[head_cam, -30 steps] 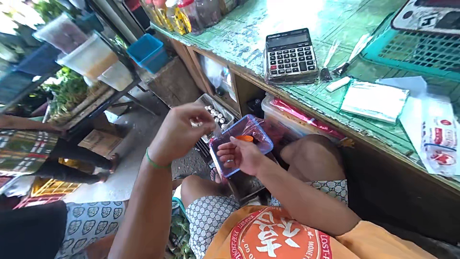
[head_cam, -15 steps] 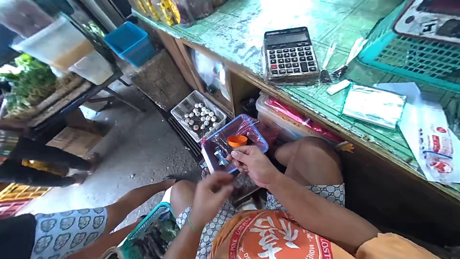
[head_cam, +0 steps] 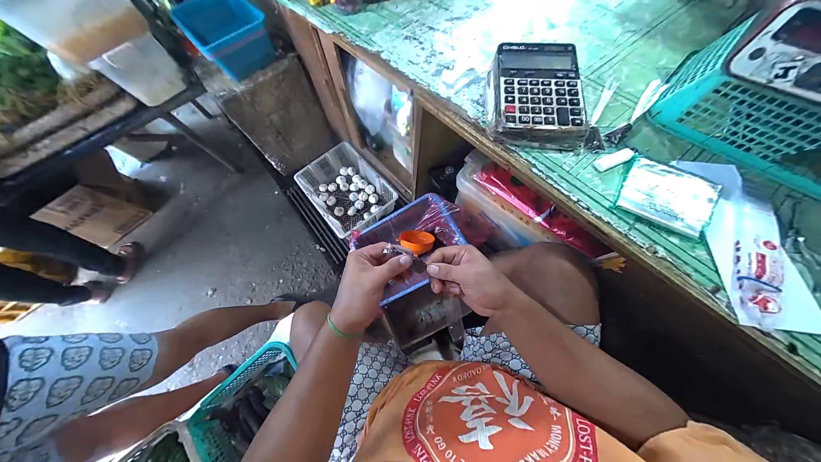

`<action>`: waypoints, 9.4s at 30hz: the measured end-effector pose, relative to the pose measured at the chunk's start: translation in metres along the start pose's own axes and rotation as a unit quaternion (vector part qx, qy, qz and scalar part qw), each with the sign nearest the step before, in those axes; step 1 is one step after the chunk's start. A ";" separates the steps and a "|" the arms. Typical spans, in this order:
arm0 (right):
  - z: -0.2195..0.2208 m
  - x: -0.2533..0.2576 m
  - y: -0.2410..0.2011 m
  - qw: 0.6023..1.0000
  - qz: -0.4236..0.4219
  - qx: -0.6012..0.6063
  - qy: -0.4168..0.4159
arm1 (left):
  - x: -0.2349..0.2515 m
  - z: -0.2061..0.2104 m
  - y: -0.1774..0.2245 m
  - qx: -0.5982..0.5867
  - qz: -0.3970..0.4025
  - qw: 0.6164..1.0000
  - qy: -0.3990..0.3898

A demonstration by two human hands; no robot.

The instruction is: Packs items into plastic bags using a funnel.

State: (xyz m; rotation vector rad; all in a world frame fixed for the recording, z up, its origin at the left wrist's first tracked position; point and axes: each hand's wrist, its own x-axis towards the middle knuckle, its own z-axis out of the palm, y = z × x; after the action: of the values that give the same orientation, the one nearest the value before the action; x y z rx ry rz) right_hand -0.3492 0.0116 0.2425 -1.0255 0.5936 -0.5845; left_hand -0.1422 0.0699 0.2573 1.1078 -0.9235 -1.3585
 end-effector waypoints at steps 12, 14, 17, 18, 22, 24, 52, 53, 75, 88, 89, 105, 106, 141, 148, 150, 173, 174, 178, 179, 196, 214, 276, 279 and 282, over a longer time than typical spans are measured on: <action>-0.006 0.007 0.015 0.960 -0.034 -0.279 0.005 | -0.012 0.004 -0.027 -0.019 -0.107 0.989 0.099; -0.012 0.003 0.021 0.955 -0.040 -0.295 -0.007 | -0.018 0.002 -0.035 -0.024 -0.134 0.988 0.080; -0.013 0.000 0.035 0.977 -0.029 -0.211 -0.019 | -0.026 -0.006 -0.047 -0.065 -0.130 0.987 0.065; -0.013 -0.001 0.038 0.987 -0.014 -0.159 -0.020 | -0.026 -0.008 -0.049 -0.074 -0.122 0.988 0.062; -0.012 -0.002 0.043 0.997 0.058 0.009 -0.052 | -0.024 -0.010 -0.049 -0.083 -0.088 0.991 0.054; -0.014 -0.002 0.047 0.994 0.063 0.044 -0.072 | -0.022 -0.010 -0.046 -0.082 -0.090 0.991 0.057; -0.028 -0.018 0.032 0.962 -0.136 -0.229 0.056 | 0.011 -0.037 -0.090 -0.050 -0.114 0.992 0.008; -0.028 -0.023 0.032 0.930 -0.124 -0.344 0.033 | 0.022 -0.036 -0.080 0.035 -0.080 0.996 0.019; -0.002 -0.029 0.063 0.977 0.056 0.162 0.124 | 0.014 0.025 -0.114 0.473 0.292 0.821 0.128; -0.011 -0.012 0.040 0.982 0.003 -0.049 0.180 | 0.027 0.018 -0.092 0.445 0.177 0.874 0.081; -0.014 -0.012 0.037 0.983 0.011 -0.064 0.172 | 0.025 0.017 -0.092 0.415 0.169 0.892 0.065; -0.014 -0.013 0.001 0.987 0.054 -0.135 0.062 | -0.004 0.019 -0.096 0.103 0.104 0.989 -0.030; -0.014 -0.014 0.001 0.988 0.055 -0.133 0.059 | -0.006 0.019 -0.096 0.088 0.089 0.992 -0.033; -0.097 -0.046 -0.106 0.960 -0.200 0.070 0.184 | 0.072 0.108 -0.024 0.110 0.014 0.958 -0.265; -0.148 -0.100 -0.127 0.826 -0.336 0.132 0.433 | 0.165 0.235 0.024 0.232 0.136 0.939 -0.212; -0.150 -0.106 -0.108 0.824 -0.331 0.120 0.444 | 0.205 0.262 0.031 0.318 0.143 0.915 -0.204; -0.120 0.018 0.007 0.879 0.136 -0.449 0.085 | 0.150 -0.131 -0.285 0.494 -0.336 0.791 0.129; -0.120 0.020 0.008 0.878 0.137 -0.450 0.089 | 0.157 -0.127 -0.295 0.510 -0.341 0.779 0.128; -0.120 0.027 0.008 0.870 0.152 -0.463 0.076 | 0.178 -0.111 -0.312 0.530 -0.380 0.744 0.149; -0.119 0.027 0.007 0.868 0.160 -0.464 0.072 | 0.178 -0.109 -0.308 0.525 -0.379 0.745 0.159; -0.103 0.035 0.026 0.862 0.115 -0.484 0.102 | 0.134 -0.142 -0.211 0.447 -0.335 0.817 0.143; -0.044 0.075 0.032 0.975 0.046 -0.198 -0.094 | 0.066 -0.036 -0.048 0.105 -0.116 0.982 -0.104; -0.031 0.206 0.145 0.895 0.068 -0.386 0.214 | 0.132 -0.157 -0.150 -0.062 0.048 0.977 0.200; -0.083 0.193 0.170 0.780 0.287 -0.514 0.212 | 0.136 -0.176 -0.151 -0.107 0.033 0.962 0.249; -0.111 0.181 0.193 0.727 0.364 -0.561 0.156 | 0.138 -0.179 -0.150 -0.139 0.008 0.959 0.245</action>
State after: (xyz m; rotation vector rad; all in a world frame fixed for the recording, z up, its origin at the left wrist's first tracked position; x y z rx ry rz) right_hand -0.2673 -0.1033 -0.0068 -1.6640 1.6715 0.4366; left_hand -0.0044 -0.0409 0.0524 1.1390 -0.3657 -1.0846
